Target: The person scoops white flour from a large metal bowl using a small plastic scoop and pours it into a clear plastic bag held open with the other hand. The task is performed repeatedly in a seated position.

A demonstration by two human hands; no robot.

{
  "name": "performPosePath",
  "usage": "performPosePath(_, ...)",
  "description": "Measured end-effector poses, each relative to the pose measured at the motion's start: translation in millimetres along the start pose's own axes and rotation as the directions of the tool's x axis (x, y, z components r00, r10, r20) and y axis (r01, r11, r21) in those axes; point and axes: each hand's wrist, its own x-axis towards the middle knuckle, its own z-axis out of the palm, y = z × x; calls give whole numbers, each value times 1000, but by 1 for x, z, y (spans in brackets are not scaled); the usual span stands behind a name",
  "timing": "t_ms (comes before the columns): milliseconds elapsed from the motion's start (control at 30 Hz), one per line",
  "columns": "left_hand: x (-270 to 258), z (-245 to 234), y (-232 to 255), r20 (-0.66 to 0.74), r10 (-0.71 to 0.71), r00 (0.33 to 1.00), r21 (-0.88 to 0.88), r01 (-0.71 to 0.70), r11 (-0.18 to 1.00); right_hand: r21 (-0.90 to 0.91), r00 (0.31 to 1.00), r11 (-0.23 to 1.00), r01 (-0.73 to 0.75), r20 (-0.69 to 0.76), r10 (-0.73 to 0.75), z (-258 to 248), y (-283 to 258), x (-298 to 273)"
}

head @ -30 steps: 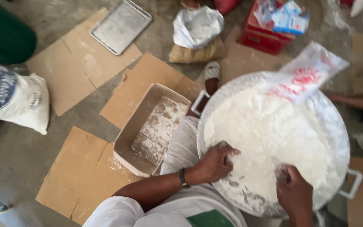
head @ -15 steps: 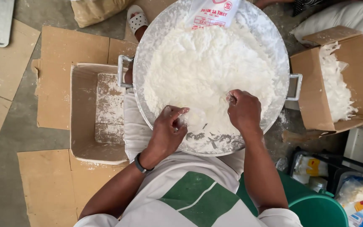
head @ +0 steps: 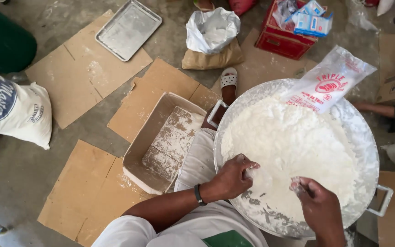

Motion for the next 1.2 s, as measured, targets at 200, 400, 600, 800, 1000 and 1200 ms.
performPosePath(200,2,4,3,0,-29,1000,3,29,1000,-569,968,784,247,102,-231,26,41,6)
performPosePath(400,1,2,4,16,-32,999,-24,33,999,-417,850,816,402,-163,-502,31,102,52)
performPosePath(600,8,21,-31,-119,206,971,21,-205,979,-403,847,853,332,-270,-457,27,118,84)
performPosePath(800,3,16,-29,-75,78,994,-131,-88,988,-240,933,953,188,-260,-249,32,111,79)
performPosePath(1000,0,8,-5,-62,-4,998,-162,-6,987,-263,955,958,116,-236,-181,44,99,84)
performPosePath(1200,1,7,0,-56,-26,998,-145,18,989,-80,982,989,124,-131,-134,63,97,105)
